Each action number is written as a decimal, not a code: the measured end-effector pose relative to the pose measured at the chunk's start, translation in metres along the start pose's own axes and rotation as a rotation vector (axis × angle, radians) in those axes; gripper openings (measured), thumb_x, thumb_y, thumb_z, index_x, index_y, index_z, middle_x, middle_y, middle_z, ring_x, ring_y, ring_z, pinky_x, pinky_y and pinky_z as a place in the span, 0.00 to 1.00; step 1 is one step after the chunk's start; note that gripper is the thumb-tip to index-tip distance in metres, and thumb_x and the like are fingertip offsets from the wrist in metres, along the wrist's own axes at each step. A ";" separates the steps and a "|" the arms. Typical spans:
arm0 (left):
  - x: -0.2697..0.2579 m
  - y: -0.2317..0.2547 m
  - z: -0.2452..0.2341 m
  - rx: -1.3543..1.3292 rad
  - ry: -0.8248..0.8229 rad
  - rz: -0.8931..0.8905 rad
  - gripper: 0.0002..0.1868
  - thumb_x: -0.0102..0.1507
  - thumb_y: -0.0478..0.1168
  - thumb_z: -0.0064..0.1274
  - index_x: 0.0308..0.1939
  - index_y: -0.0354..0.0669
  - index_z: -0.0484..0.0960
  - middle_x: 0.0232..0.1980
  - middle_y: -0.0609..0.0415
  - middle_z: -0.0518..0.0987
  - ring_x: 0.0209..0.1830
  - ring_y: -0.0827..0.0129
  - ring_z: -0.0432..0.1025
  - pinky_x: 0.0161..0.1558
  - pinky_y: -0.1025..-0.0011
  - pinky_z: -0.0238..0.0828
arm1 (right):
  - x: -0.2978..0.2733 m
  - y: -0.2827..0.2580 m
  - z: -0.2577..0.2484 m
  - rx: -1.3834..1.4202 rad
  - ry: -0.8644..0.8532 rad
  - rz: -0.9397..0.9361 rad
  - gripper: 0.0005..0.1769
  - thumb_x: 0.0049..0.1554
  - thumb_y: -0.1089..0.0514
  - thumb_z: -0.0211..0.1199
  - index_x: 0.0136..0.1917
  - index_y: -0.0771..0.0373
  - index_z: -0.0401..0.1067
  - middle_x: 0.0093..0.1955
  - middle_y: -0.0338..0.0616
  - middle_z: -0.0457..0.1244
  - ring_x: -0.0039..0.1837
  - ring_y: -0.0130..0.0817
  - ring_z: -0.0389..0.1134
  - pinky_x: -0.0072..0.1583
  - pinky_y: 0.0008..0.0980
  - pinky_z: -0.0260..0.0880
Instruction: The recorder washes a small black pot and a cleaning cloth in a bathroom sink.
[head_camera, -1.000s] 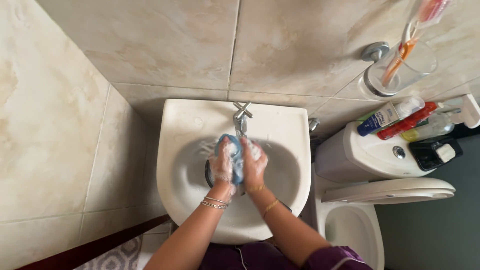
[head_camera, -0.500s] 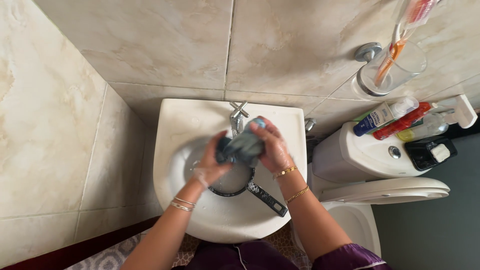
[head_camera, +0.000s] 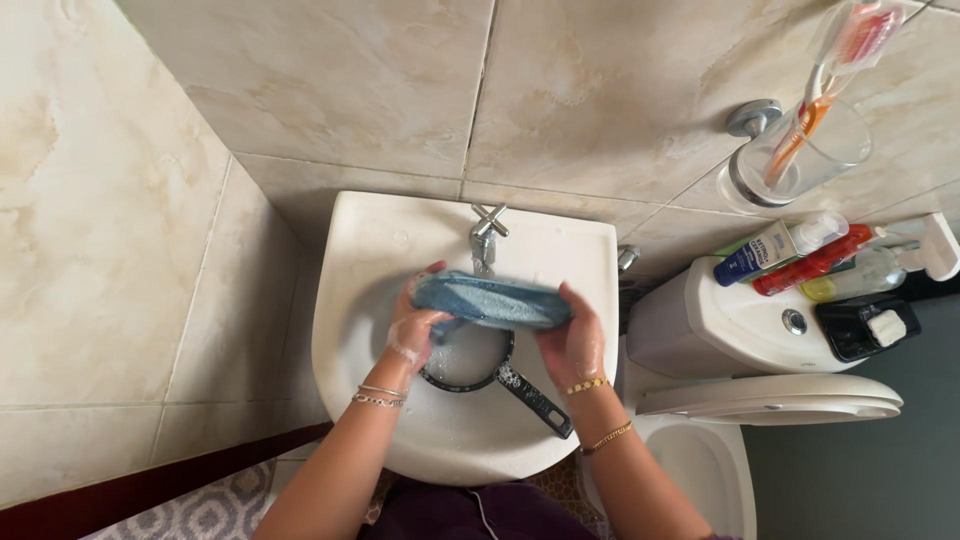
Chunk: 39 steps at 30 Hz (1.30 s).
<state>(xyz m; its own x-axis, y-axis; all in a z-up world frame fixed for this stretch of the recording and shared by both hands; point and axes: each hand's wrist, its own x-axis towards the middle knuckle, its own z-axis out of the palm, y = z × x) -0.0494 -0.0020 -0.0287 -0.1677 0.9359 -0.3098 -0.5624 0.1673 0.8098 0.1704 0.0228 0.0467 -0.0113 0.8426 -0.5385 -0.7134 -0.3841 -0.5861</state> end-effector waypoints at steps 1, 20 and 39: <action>-0.006 0.004 0.004 -0.001 0.002 0.000 0.39 0.48 0.22 0.60 0.65 0.39 0.73 0.54 0.45 0.79 0.52 0.63 0.74 0.53 0.65 0.74 | 0.004 0.009 -0.010 -0.001 0.000 0.002 0.17 0.62 0.55 0.56 0.58 0.71 0.67 0.58 0.54 0.67 0.62 0.45 0.68 0.67 0.47 0.67; -0.023 -0.017 0.054 0.002 0.288 0.241 0.23 0.60 0.49 0.64 0.50 0.40 0.76 0.46 0.51 0.78 0.44 0.71 0.73 0.46 0.74 0.74 | 0.058 0.117 -0.013 0.006 0.192 0.209 0.20 0.62 0.48 0.57 0.55 0.68 0.74 0.47 0.48 0.70 0.48 0.43 0.72 0.52 0.42 0.75; -0.006 -0.019 -0.031 1.469 0.066 0.052 0.26 0.60 0.44 0.61 0.61 0.51 0.73 0.61 0.41 0.72 0.63 0.50 0.68 0.65 0.60 0.64 | 0.034 0.046 -0.094 -2.011 -0.321 0.217 0.43 0.61 0.27 0.61 0.69 0.66 0.65 0.58 0.62 0.66 0.61 0.48 0.69 0.63 0.40 0.71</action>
<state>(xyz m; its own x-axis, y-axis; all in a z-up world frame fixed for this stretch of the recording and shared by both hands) -0.0625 -0.0200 -0.0581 -0.2203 0.9417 -0.2544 0.7478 0.3305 0.5758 0.2025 -0.0019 -0.0553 -0.2288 0.6713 -0.7050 0.9289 -0.0660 -0.3643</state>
